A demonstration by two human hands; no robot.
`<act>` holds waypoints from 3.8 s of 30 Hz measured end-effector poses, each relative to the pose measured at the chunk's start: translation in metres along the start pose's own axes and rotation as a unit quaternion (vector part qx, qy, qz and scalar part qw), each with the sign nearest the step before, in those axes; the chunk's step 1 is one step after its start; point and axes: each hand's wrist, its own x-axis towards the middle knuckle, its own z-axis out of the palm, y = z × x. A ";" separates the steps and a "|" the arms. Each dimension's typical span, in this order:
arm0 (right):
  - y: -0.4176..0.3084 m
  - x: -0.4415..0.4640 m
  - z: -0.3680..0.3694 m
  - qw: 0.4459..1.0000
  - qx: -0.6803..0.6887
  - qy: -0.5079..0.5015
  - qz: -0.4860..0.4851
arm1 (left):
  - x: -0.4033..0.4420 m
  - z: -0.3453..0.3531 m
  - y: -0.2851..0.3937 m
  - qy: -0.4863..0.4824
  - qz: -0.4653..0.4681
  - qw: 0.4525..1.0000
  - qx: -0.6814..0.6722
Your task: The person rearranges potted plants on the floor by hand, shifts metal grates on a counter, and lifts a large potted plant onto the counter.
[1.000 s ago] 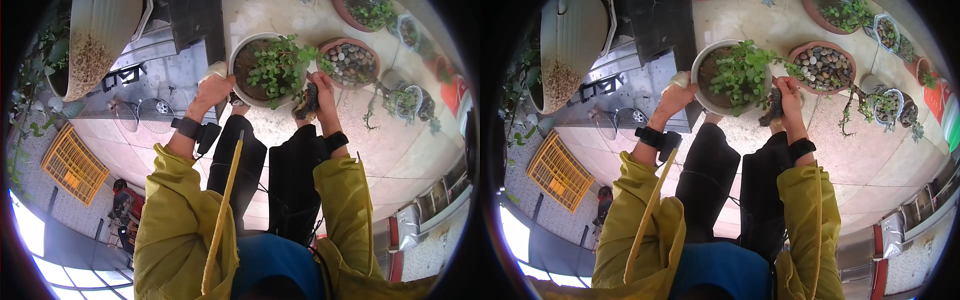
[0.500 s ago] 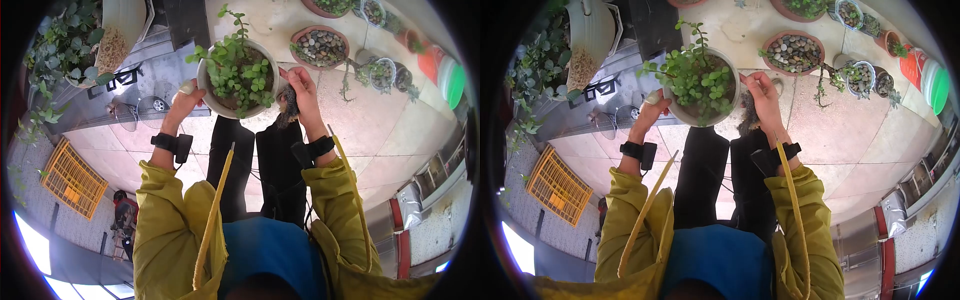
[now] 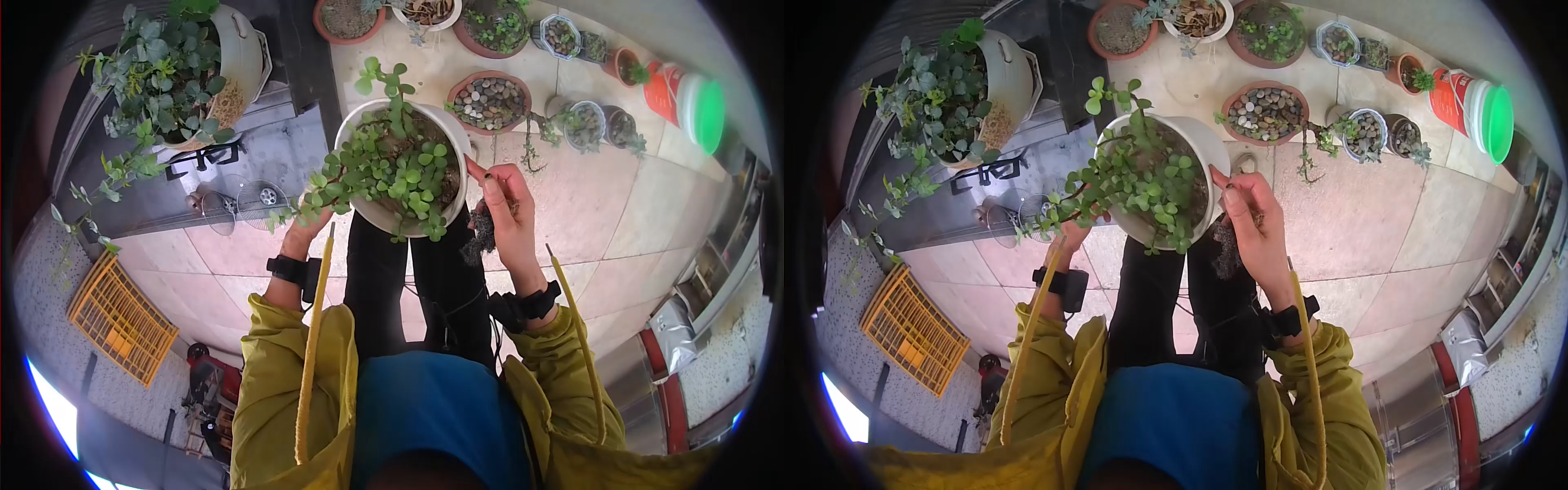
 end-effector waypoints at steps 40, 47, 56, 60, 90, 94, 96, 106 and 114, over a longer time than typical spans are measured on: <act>0.301 0.306 -0.020 0.986 0.074 0.138 0.054 | 0.289 0.095 -0.156 0.053 -0.179 0.982 0.036; 0.329 0.335 -0.020 0.979 0.106 0.152 0.087 | 0.346 0.097 -0.171 0.061 -0.173 0.973 0.140; 0.312 0.342 -0.016 0.959 0.170 0.191 0.124 | 0.359 0.086 -0.134 0.095 -0.128 0.969 0.190; 0.288 0.329 -0.012 0.952 0.170 0.233 0.107 | 0.323 0.071 -0.091 0.188 -0.038 0.977 0.097; 0.260 0.174 0.020 0.917 0.307 0.140 0.213 | 0.266 0.086 0.031 0.168 -0.056 0.973 -0.146; 0.264 0.172 0.014 0.917 0.315 0.138 0.201 | 0.270 0.092 0.022 0.145 -0.065 0.965 -0.208; 0.264 0.170 0.010 0.917 0.314 0.147 0.199 | 0.271 0.093 0.018 0.145 -0.065 0.961 -0.225; 0.229 0.132 -0.025 0.916 0.327 0.149 0.178 | 0.268 0.079 0.019 0.103 -0.071 0.971 -0.204; 0.178 0.060 -0.088 0.915 0.327 0.177 0.159 | 0.221 0.083 0.075 0.125 -0.106 0.977 -0.133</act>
